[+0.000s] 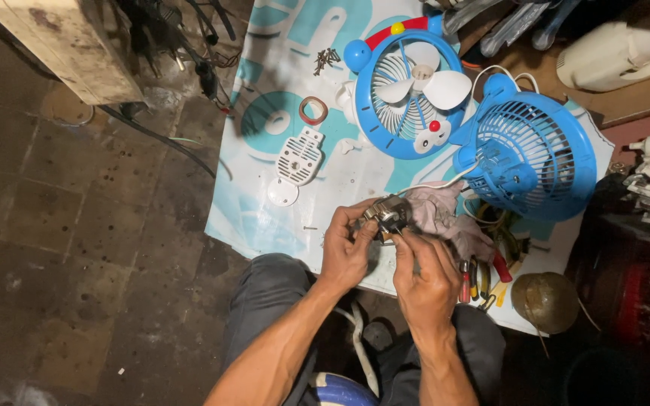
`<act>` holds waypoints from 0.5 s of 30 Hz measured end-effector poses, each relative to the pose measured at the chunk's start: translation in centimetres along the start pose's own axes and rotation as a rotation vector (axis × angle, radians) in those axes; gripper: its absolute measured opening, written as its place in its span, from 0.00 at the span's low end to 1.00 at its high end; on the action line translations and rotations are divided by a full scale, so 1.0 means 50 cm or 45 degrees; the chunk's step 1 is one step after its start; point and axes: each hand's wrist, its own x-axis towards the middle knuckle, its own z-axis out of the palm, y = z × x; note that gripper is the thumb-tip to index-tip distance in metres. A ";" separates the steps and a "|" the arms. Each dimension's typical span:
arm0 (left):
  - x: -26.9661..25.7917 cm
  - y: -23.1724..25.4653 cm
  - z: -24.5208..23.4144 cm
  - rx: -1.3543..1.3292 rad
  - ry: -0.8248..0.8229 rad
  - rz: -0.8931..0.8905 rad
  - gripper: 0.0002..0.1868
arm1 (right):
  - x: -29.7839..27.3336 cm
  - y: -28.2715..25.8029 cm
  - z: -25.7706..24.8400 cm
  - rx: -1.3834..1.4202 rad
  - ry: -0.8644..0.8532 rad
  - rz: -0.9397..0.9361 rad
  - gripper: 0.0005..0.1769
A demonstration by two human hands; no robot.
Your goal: The person cleans a small motor component with a cloth and then uses a screwdriver to tighten screws on the motor housing. The workspace contains a disassembled blue fan and various tools.
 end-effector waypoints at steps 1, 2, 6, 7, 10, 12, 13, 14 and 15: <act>0.000 0.000 -0.001 0.000 0.000 0.001 0.12 | -0.004 0.003 0.001 0.000 0.001 -0.001 0.03; -0.003 -0.001 -0.001 0.026 0.011 -0.049 0.13 | -0.009 0.006 0.002 0.035 -0.024 0.083 0.07; -0.004 -0.030 -0.003 -0.006 0.075 -0.141 0.14 | -0.027 0.044 0.006 0.302 -0.157 0.241 0.32; -0.003 -0.044 -0.006 -0.008 0.077 -0.145 0.14 | -0.029 0.071 0.007 0.301 -0.161 0.242 0.32; 0.005 -0.078 -0.015 -0.195 0.073 -0.189 0.08 | -0.017 0.138 0.018 0.122 -0.255 0.447 0.15; 0.014 -0.094 -0.019 -0.344 0.091 -0.350 0.09 | 0.007 0.169 0.039 0.431 -0.353 0.588 0.19; 0.016 -0.092 -0.020 -0.343 0.082 -0.351 0.09 | 0.014 0.168 0.045 0.428 -0.346 0.592 0.19; 0.019 -0.089 -0.023 -0.335 0.070 -0.381 0.09 | 0.021 0.167 0.053 0.631 -0.395 0.647 0.16; 0.022 -0.085 -0.026 -0.327 0.059 -0.410 0.10 | 0.029 0.166 0.062 0.836 -0.442 0.698 0.15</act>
